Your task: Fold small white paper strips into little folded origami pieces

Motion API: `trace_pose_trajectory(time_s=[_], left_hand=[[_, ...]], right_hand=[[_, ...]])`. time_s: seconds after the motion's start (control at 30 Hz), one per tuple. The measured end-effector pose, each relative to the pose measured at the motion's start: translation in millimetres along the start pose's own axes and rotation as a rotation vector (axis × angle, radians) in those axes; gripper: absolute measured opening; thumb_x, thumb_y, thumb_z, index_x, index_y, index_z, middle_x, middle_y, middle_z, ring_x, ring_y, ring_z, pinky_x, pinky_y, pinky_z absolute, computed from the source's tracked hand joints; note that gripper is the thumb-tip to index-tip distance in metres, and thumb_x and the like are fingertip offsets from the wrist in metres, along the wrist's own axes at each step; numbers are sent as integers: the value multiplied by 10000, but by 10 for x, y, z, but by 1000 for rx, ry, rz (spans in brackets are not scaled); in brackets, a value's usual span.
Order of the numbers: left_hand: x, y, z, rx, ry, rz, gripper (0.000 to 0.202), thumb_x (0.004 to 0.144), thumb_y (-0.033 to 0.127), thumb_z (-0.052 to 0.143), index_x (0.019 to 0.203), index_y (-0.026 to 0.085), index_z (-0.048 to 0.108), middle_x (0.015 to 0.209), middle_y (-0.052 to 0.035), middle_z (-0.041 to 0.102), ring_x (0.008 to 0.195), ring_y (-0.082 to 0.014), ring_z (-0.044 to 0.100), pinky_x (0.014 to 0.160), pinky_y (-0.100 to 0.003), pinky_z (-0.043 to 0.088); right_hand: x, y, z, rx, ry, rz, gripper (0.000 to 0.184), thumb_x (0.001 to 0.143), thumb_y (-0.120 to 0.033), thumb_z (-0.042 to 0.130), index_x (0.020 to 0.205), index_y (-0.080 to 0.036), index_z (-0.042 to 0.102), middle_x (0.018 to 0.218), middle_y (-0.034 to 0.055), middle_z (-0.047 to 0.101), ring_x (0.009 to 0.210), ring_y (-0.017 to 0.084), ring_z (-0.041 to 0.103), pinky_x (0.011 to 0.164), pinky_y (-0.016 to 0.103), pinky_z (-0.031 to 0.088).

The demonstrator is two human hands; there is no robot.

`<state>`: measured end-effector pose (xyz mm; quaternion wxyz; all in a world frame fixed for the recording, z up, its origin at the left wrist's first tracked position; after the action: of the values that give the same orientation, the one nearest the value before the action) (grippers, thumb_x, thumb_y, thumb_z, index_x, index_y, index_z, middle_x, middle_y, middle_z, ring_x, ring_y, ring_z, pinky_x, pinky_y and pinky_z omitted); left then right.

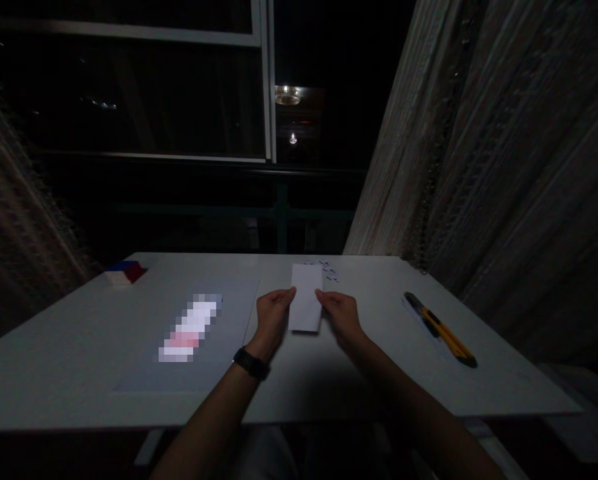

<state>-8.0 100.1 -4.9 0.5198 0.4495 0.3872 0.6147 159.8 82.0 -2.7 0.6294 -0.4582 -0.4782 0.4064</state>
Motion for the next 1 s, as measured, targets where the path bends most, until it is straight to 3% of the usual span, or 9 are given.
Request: trace_pose_trajectory(time_s=[0.17,0.37,0.5,0.6,0.73,0.87,1.0], left_hand=[[-61,-46,177,-69,-235,-143,361,636,406,679,738,60,669,742,-137,675,628,-198,619,594,-297,465],[-58,-82,145,-64,-186,-204,336,631,383,690,734,65,665,640,-110,663,578,-196,613,558,-287,457],[-129,-41,282,-208,-315,-248,361,692,349,642,920,70,645,871,-160,672,760,-241,636,704,-345,482],[-210,-19,394,-309,-421,-307,421,718,326,609,1056,75,594,1043,-187,623,899,-274,611,820,-400,452],[-274,-29,471,-368,-502,-342,460,732,298,590,1137,83,548,1115,-184,589,982,-282,578,896,-412,402],[-305,-112,505,-386,-539,-426,459,775,363,533,1141,86,550,1121,-177,588,1006,-278,567,922,-405,380],[-280,-124,495,-394,-532,-427,477,809,424,471,1148,96,542,1152,-161,573,1065,-263,532,952,-399,357]], right_hand=[[-33,-36,109,3,-169,44,309,604,-426,692,606,-117,680,591,47,658,540,141,553,562,264,410],[-69,-38,175,-8,-260,72,279,601,-404,698,577,-127,678,549,25,640,512,122,530,553,255,387],[-101,-8,221,54,-302,101,266,594,-384,710,584,-121,677,572,30,645,529,121,534,569,258,397],[-128,25,248,112,-309,155,276,581,-391,716,603,-119,679,585,36,644,532,124,535,552,258,403],[-133,19,258,170,-295,170,284,572,-396,720,629,-120,687,638,44,644,579,131,547,554,254,414],[-113,-18,261,194,-288,102,244,580,-379,720,610,-140,690,695,30,639,656,134,557,618,263,429],[-88,24,229,138,-237,90,254,582,-384,720,600,-132,690,659,32,647,627,133,559,633,277,429]])
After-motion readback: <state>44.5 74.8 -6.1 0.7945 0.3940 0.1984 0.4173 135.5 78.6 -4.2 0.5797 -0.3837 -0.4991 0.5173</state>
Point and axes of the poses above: each hand's wrist, its own x-axis towards the middle knuckle, its own z-axis out of the palm, y = z × x, the point moved 8 cm from there along x, towards the middle knuckle
